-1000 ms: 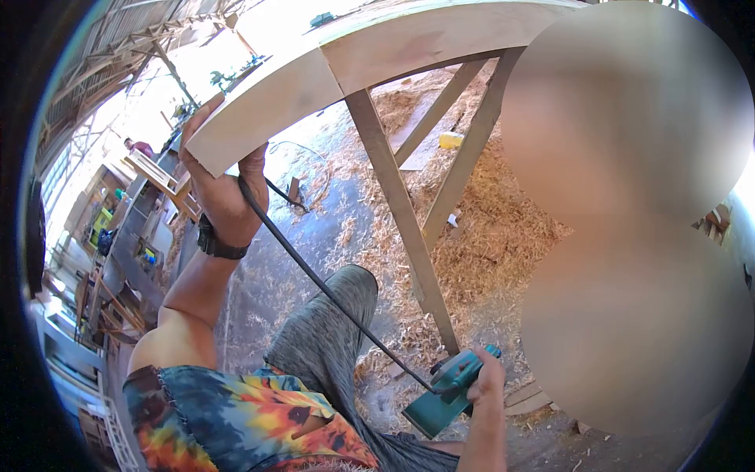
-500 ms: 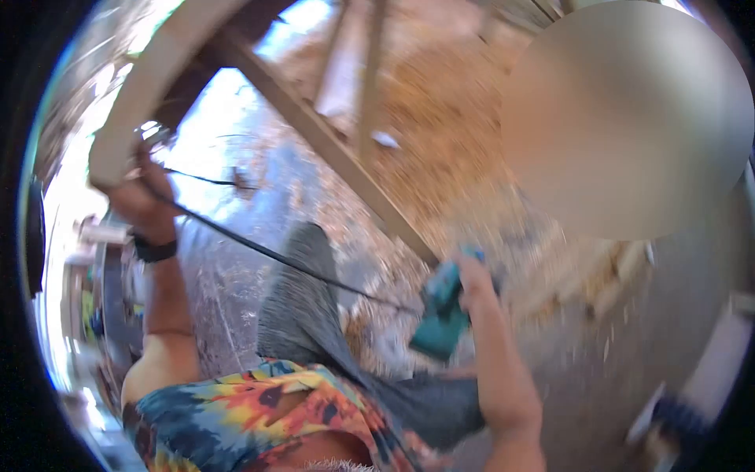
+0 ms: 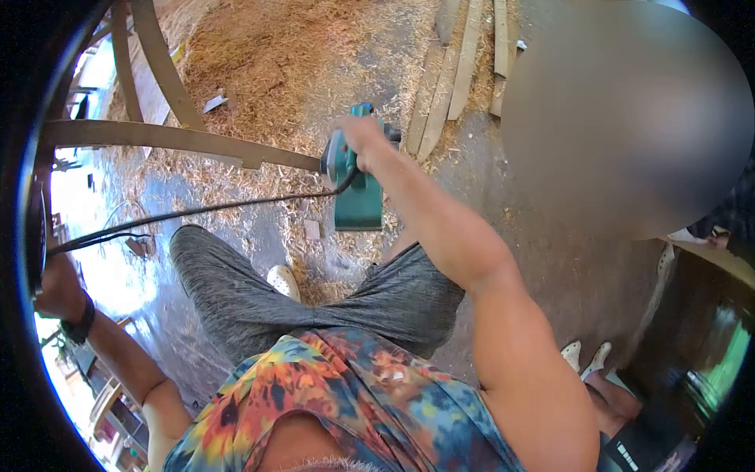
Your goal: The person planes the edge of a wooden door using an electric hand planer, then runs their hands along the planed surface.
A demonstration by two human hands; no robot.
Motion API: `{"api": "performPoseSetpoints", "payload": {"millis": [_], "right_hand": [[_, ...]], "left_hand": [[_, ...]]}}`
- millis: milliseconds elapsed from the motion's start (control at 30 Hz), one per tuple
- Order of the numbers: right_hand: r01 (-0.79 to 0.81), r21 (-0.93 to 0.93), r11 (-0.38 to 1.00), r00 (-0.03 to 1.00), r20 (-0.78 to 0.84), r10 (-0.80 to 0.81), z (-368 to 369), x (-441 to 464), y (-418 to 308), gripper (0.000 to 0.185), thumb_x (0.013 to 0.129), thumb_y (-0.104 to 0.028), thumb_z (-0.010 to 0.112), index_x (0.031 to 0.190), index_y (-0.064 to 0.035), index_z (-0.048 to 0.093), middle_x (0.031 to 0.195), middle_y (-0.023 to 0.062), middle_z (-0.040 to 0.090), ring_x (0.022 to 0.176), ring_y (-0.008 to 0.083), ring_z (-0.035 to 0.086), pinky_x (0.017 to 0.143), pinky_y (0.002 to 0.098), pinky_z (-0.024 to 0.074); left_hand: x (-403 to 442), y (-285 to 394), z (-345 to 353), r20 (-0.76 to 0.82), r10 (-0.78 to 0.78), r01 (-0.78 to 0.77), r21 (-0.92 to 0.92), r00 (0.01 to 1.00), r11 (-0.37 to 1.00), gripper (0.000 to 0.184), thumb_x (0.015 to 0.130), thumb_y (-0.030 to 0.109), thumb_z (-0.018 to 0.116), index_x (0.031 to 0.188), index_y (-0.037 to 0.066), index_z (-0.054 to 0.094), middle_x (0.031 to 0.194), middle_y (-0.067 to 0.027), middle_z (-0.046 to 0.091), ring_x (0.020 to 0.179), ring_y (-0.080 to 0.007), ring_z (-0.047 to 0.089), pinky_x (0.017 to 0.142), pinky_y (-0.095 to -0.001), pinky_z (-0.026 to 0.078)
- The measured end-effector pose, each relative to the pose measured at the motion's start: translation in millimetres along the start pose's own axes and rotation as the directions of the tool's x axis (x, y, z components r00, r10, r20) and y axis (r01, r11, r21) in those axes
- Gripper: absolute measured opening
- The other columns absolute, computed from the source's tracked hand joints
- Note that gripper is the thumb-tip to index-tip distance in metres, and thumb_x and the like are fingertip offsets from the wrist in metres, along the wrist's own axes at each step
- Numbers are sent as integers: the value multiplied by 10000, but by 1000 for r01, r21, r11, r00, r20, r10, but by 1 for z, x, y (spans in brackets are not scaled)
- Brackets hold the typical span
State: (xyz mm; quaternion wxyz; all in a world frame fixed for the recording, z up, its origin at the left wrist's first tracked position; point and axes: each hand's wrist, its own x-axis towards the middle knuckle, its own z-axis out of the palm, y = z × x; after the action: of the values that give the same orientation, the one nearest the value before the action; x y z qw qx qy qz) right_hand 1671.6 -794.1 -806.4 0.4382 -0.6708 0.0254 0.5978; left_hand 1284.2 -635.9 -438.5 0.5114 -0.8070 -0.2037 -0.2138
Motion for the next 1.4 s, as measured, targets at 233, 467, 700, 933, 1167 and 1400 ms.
{"api": "performPoseSetpoints", "payload": {"millis": [233, 467, 700, 933, 1167, 1400], "right_hand": [[125, 149, 981, 980, -176, -98, -34, 19, -11, 228, 858, -205, 751, 960, -28, 650, 760, 81, 567, 652, 217, 585, 543, 407, 490], [212, -265, 941, 808, -494, -321, -22, 13, -20, 312, 801, -266, 794, 919, 11, 712, 714, 94, 638, 651, 200, 611, 581, 379, 480], [562, -337, 755, 457, -635, -623, -63, 96, 22, 384, 752, -299, 810, 941, 19, 707, 899, 117, 708, 792, 225, 658, 717, 415, 536], [5, -436, 900, 610, -712, -348, -60, 33, 24, 650, 713, -401, 805, 1230, -32, 663, 1241, 226, 673, 1120, 369, 658, 956, 444, 518], [-69, -260, 963, 706, -695, -137, -54, 47, 33, 651, 765, -291, 794, 1269, 67, 591, 1258, 235, 654, 1146, 360, 650, 988, 437, 524], [83, -809, 582, 371, -517, -771, 40, -70, -25, 785, 800, -272, 763, 1445, 40, 441, 1428, 289, 500, 1331, 389, 495, 1118, 428, 388]], "left_hand": [[8, 0, -13, -69, -109, 86, -275, 992, 958, 431, 772, 392, 885, 832, -6, 732, 762, -72, 751, 505, -144, 635, 418, -249, 381], [-57, -1, -1, 220, -519, 530, 11, 826, 848, 1156, 635, 615, 902, 1320, -111, 320, 1168, -273, 431, 1093, -446, 492, 897, -591, 429], [-33, -25, -78, 239, -278, 349, -345, 930, 871, 1438, 613, 689, 796, 1596, 63, -47, 1613, -341, 78, 1483, -533, 140, 1193, -609, 200], [-27, -43, -99, 267, -382, 461, -384, 885, 800, 1432, 614, 812, 690, 1605, 134, -91, 1620, -307, 89, 1484, -520, 152, 1168, -649, 238], [-28, -42, -92, 213, -436, 485, -415, 874, 770, 1442, 621, 787, 730, 1602, 110, -79, 1600, -335, 117, 1468, -541, 169, 1163, -643, 233], [-40, -48, -72, -13, -611, 472, -623, 792, 624, 1005, 753, 465, 854, 1496, 64, 310, 1477, -278, 387, 1407, -492, 331, 1150, -609, 288]]}}
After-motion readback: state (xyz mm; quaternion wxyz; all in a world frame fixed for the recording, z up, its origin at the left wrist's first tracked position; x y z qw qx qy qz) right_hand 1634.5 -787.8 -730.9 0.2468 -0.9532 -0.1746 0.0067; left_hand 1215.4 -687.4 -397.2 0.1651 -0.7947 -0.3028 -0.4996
